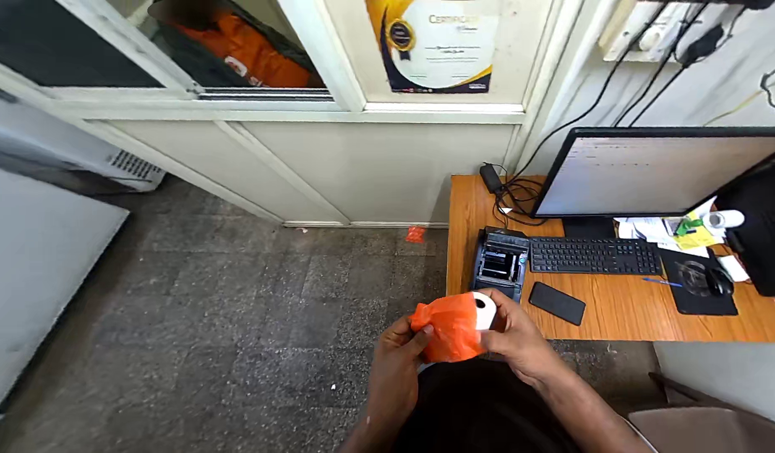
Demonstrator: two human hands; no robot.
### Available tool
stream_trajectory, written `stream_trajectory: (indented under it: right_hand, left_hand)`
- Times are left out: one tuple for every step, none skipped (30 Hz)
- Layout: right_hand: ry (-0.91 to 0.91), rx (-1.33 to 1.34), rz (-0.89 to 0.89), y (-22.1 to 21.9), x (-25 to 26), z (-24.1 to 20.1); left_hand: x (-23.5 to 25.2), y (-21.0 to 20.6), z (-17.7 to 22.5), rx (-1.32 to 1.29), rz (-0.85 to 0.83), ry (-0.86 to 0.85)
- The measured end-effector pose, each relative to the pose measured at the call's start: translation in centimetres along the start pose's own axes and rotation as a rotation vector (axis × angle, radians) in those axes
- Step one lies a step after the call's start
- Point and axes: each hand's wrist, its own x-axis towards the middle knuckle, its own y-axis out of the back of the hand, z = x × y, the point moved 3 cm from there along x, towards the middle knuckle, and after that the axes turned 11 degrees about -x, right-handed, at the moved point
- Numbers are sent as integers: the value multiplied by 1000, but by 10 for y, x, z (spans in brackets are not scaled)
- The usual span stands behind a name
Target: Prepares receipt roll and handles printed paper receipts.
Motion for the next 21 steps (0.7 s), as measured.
stream_trajectory:
  right_hand:
    - [55,40,45,10,-4,2]
    - [103,86,78,21,-8,4]
    - [138,127,99,32,-12,5]
    - [166,173,111,43,-16,6]
    - [190,227,126,53,-21,8]
    - [214,290,125,62,-26,9]
    - [231,358,117,69,-30,10]
    - [240,414,118,75,-34,10]
    - [243,466,119,79,-38,10]
    - [241,512,122,82,-40,10]
    - [237,558,125,85,-42,10]
    - [228,594,129,85,-42,10]
    - [212,612,133,85,-42,9]
    - [198,622,135,83,-42,8]
    - [192,624,131,80,-41,8]
    - [188,628,129,78,-42,8]
    - [192,634,128,75,-43,8]
    - [204,635,127,72,-44,9]
    - [218,618,127,69,-45,10]
    - [235,586,126,67,-46,11]
    - [255,543,116,64,-46,11]
  left_hand:
    - [4,0,-3,-12,25,13]
    - [10,2,-6,-14,44,24]
    - [16,5,-11,1,57,32]
    - [23,9,-19,26,64,45]
    - [30,13,-29,63,70,59]
    - [37,18,-40,108,72,76]
    - [44,24,-53,166,72,103]
    - [53,31,-68,240,70,127]
    - [63,37,-84,328,58,155]
    - [72,44,-102,424,34,185]
    - [82,51,-120,515,-2,210]
    - [91,57,-138,597,-38,236]
    - [98,61,-153,666,-62,267]
    - [103,61,-164,730,-81,314]
    - [105,60,-173,781,-98,361]
    - [107,60,-180,824,-110,388]
    - [106,58,-182,861,-109,392]
    - [103,55,-178,900,-87,369]
    - [97,51,-169,937,-58,331]
    - [90,44,-155,953,-47,273]
    - [81,32,-136,919,-64,199]
